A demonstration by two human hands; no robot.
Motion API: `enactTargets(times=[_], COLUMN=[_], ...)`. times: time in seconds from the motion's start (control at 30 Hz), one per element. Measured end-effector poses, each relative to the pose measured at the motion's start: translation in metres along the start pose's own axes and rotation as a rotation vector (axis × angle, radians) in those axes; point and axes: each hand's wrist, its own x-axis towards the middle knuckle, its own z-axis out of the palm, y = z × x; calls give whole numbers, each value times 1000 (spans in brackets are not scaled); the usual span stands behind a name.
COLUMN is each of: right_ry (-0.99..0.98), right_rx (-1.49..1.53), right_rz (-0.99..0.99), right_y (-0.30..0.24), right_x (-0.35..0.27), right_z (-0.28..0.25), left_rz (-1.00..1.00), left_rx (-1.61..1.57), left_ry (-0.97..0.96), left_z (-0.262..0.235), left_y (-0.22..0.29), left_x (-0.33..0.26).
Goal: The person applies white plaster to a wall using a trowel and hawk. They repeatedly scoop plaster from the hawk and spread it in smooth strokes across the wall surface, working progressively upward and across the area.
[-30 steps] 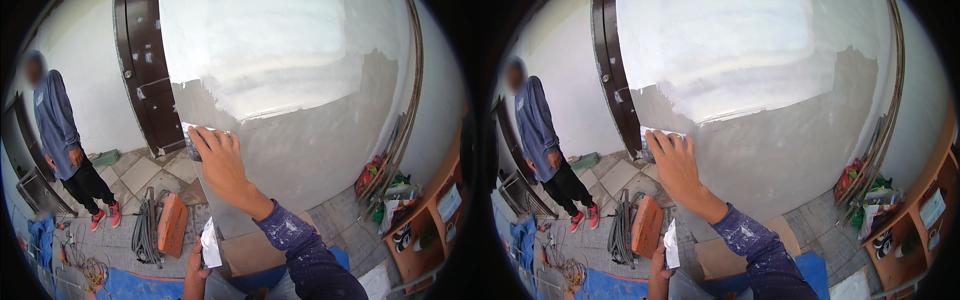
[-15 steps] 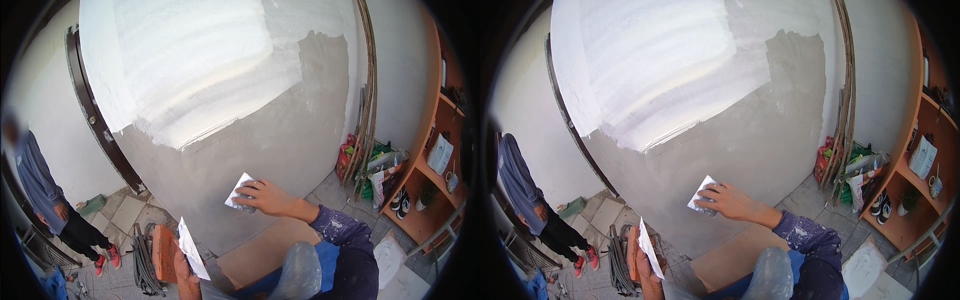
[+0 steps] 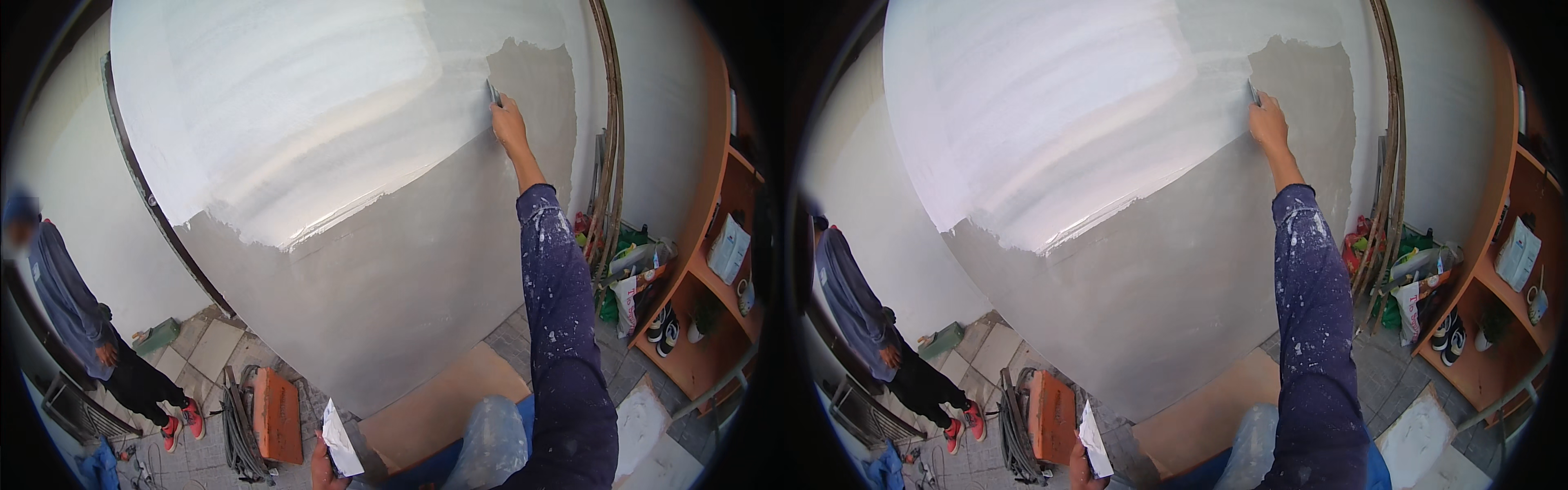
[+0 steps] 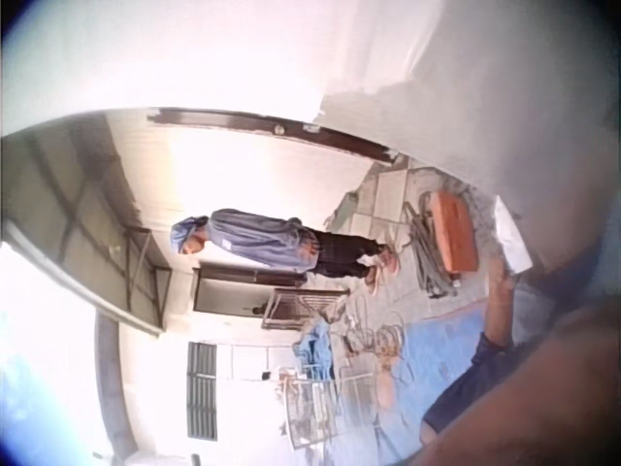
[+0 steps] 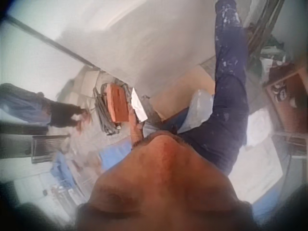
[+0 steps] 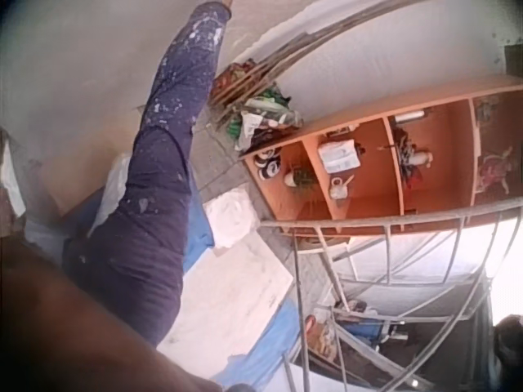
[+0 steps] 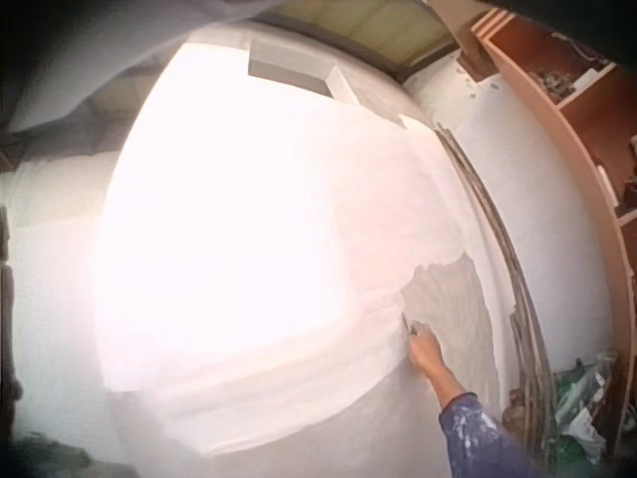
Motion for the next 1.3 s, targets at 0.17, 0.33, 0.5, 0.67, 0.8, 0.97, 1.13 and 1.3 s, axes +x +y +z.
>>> enactTargets(times=[0.17,0.33,0.5,0.67,0.8,0.97,1.13,1.3], right_ry=[-66,0,-75,-238,-447,-1054,-1020,-1026], right_rx=[14,81,108,102,55,607,584,58], right_rz=[-156,-365,-443,-518,-705,-1076,-1102,-935], right_y=[-80,-185,-270,-309,-288,-206,-159,-134], right_x=[-87,-206,-294,-351,-365,-372,-403,-361], right_z=[35,75,100,108,87,11,-31,-51], left_rz=[27,-18,-1,39,73,116,12,212], left_rx=[140,38,-29,-90,-148,-212,-214,149], left_ry=[138,148,115,66,75,-217,-337,-106], left_z=[3,15,9,5,22,69,119,138], left_y=[2,14,20,26,42,70,81,87], left_x=[-19,-25,-25,-24,-18,-9,-12,-27])
